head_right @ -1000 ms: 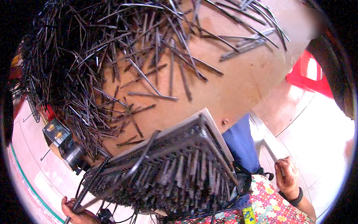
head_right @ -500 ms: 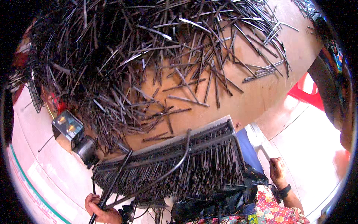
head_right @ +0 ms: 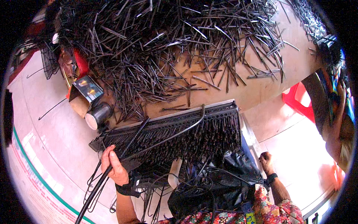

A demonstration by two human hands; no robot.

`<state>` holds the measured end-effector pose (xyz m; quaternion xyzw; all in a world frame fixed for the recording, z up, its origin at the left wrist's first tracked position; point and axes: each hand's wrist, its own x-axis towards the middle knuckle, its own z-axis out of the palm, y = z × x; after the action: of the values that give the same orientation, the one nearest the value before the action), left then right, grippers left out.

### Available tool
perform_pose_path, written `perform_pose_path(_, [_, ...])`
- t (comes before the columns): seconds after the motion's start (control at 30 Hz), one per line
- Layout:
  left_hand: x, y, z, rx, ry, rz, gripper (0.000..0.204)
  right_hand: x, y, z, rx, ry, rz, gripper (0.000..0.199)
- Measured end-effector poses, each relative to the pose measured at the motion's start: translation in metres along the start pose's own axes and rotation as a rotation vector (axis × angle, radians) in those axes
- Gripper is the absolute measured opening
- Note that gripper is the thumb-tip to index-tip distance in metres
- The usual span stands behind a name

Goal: The person inserts black bristle strands into the holes of a rectangular broom head. They repeatedly pick up strands from a pile on the table and push them into the broom head. The person also handles a black plastic bag and stacks completed broom heads.

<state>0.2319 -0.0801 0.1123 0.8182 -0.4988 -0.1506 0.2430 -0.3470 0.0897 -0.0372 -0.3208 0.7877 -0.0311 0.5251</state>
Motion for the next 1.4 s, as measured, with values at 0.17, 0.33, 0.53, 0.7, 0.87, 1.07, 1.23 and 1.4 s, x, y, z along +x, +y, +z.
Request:
perform_pose_path(0.17, [0.004, 0.001, 0.000, -0.031, -0.014, 0.008, 0.015, -0.002, -0.042, -0.024, 0.006, -0.019, 0.124, 0.009])
perform_pose_path(0.33, [0.007, 0.001, -0.003, -0.054, -0.061, -0.006, 0.016, 0.012, -0.064, -0.038, -0.015, -0.085, 0.100, 0.010])
perform_pose_path(0.53, [0.009, 0.007, -0.010, -0.071, -0.105, 0.035, 0.019, 0.026, -0.074, -0.041, -0.040, -0.163, 0.117, 0.013])
perform_pose_path(0.7, [0.005, 0.010, -0.024, -0.136, -0.247, 0.090, 0.018, 0.021, -0.090, -0.037, -0.067, -0.143, 0.121, 0.015])
perform_pose_path(0.87, [-0.009, 0.003, -0.039, -0.109, -0.377, 0.207, 0.015, 0.013, -0.101, -0.019, -0.101, -0.137, 0.111, 0.016])
perform_pose_path(1.07, [-0.014, 0.005, -0.045, -0.135, -0.428, 0.258, 0.015, 0.009, -0.110, 0.001, -0.086, -0.137, 0.120, 0.015])
perform_pose_path(1.23, [-0.029, 0.001, -0.053, -0.098, -0.474, 0.317, 0.022, 0.010, -0.124, 0.004, -0.075, -0.095, 0.087, 0.015])
perform_pose_path(1.4, [-0.053, -0.007, -0.058, -0.133, -0.465, 0.305, 0.024, 0.011, -0.126, -0.007, -0.054, -0.021, 0.097, 0.014])
